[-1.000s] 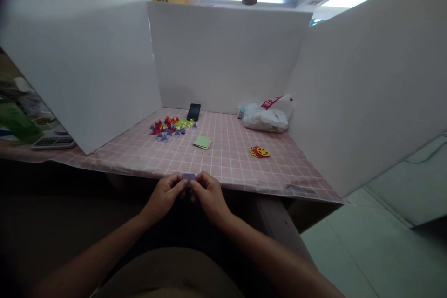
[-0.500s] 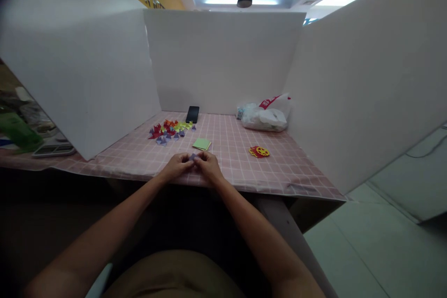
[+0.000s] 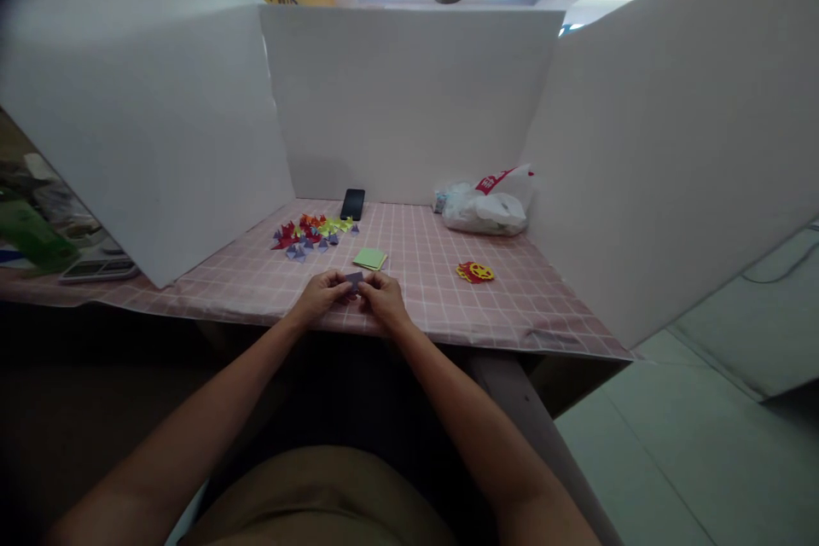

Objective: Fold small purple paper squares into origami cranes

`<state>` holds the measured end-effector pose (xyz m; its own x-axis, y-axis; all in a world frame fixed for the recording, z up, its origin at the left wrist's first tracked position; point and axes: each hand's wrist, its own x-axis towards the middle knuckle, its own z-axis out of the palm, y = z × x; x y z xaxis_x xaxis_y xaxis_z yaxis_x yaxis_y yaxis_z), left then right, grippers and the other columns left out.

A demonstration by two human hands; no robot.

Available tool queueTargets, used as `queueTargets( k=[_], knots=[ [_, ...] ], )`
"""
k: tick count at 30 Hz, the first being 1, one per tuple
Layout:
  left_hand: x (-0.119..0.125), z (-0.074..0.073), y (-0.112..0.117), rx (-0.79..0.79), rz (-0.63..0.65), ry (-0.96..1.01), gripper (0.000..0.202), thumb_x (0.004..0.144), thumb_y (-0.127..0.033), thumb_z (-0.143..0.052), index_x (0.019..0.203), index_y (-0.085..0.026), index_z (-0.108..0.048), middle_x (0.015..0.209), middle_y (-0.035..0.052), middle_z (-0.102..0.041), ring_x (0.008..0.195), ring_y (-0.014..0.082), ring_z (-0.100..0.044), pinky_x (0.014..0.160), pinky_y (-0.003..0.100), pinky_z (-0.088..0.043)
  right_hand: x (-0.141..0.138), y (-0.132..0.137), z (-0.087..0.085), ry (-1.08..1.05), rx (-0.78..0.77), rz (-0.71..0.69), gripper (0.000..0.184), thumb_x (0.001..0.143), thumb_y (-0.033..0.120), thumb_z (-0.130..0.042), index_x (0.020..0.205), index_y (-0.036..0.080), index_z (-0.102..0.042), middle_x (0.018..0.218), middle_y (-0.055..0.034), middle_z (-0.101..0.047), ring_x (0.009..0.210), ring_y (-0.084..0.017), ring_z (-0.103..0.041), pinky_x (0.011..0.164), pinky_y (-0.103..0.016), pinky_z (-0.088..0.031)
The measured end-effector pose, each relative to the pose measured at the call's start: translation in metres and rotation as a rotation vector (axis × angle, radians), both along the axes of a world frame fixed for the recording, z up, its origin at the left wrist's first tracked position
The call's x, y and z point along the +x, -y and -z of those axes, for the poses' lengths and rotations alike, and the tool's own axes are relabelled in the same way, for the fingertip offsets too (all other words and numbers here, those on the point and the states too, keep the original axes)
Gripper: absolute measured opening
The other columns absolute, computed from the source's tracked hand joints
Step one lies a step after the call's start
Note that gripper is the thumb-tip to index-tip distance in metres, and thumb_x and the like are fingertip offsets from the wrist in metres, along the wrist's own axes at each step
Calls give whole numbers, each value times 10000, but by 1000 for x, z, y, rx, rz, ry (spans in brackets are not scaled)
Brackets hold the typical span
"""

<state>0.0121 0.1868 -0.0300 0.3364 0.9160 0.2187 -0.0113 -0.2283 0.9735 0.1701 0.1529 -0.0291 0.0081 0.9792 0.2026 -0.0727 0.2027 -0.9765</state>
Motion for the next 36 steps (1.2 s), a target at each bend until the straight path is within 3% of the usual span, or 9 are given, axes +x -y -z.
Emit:
queueTargets(
  k=[7, 15, 20, 36],
  knots=[
    [0, 0, 1, 9, -37, 34, 248, 711, -336, -725, 766, -166, -553, 644, -33, -584, 542, 95, -544, 563, 239, -440, 0, 2, -5, 19, -3, -33, 222, 665, 300, -693, 643, 199, -496, 534, 59, -545, 450, -93, -508, 467, -221, -410],
    [0, -3, 5, 22, -23, 67, 330, 680, -275, -737, 923, -177, -536, 696, -32, -605, 601, 107, -587, 609, 245, -462, 1, -1, 1, -16, -14, 4, 193, 715, 300, -666, 704, 199, -502, 562, 54, -553, 437, -87, -505, 460, -228, -430],
    [0, -2, 4, 17, -32, 77, 259, 672, -267, -738, 802, -168, -537, 741, -19, -595, 635, 107, -597, 631, 254, -468, 1, -2, 2, -26, -10, 0, 191, 728, 317, -664, 724, 198, -514, 569, 49, -559, 438, -95, -519, 464, -235, -431],
    [-1, 1, 2, 19, -38, 82, 205, 650, -221, -744, 791, -151, -614, 735, -18, -628, 642, 109, -594, 636, 243, -457, 1, -4, 3, -40, 36, -38, 119, 739, 262, -620, 821, 180, -593, 608, 40, -589, 424, -87, -509, 441, -223, -415]
  ],
)
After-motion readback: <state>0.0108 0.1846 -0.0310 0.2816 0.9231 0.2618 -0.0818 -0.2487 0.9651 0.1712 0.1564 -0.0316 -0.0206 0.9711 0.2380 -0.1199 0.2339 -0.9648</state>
